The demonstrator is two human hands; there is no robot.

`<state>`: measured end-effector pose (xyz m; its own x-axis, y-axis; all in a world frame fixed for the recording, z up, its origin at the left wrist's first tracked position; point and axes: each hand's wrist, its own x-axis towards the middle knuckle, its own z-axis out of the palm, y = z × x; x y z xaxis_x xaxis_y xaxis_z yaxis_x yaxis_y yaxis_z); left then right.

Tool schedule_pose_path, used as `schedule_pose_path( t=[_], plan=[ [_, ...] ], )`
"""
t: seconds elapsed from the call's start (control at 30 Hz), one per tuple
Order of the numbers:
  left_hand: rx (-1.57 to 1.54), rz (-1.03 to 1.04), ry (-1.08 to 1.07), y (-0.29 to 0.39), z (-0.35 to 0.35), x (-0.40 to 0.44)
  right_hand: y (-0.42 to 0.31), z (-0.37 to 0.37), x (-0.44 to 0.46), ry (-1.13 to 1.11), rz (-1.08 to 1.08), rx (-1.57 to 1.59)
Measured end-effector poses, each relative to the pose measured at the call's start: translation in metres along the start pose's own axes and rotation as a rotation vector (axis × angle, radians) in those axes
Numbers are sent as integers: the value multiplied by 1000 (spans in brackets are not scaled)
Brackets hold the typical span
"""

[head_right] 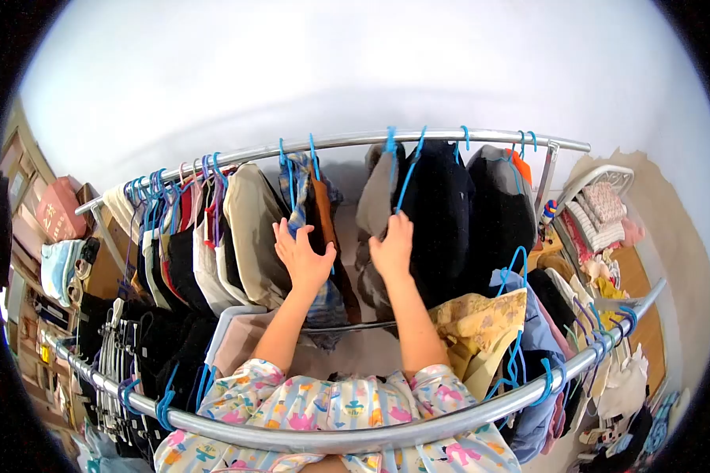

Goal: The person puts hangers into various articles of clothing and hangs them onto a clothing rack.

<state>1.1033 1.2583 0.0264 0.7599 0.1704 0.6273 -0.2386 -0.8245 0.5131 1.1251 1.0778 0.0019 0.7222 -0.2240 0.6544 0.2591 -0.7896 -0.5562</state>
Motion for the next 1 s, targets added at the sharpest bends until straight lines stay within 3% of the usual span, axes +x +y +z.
schedule_pose_path(
  t=[0.13,0.27,0.37,0.4,0.5,0.8,1.0],
  plan=[
    [38,-69,-8,-10,6,1,-48,22,-14,-140,-45,126],
    [-6,-12,102,-46,11,-6,-88,28,-15,-272,-161,226],
    [55,-156,46,-59,-6,-2,-99,32,-13,-334,-187,228],
    [117,-119,132,-61,-8,-1,-100,32,-15,-348,-189,222],
    [162,-171,134,-74,-15,3,-95,31,-12,-394,-192,175],
    [163,-342,213,-111,-45,9,-73,11,-12,-339,-161,142],
    [110,-258,169,-101,-39,6,-101,37,-13,-359,-362,134]
  ],
)
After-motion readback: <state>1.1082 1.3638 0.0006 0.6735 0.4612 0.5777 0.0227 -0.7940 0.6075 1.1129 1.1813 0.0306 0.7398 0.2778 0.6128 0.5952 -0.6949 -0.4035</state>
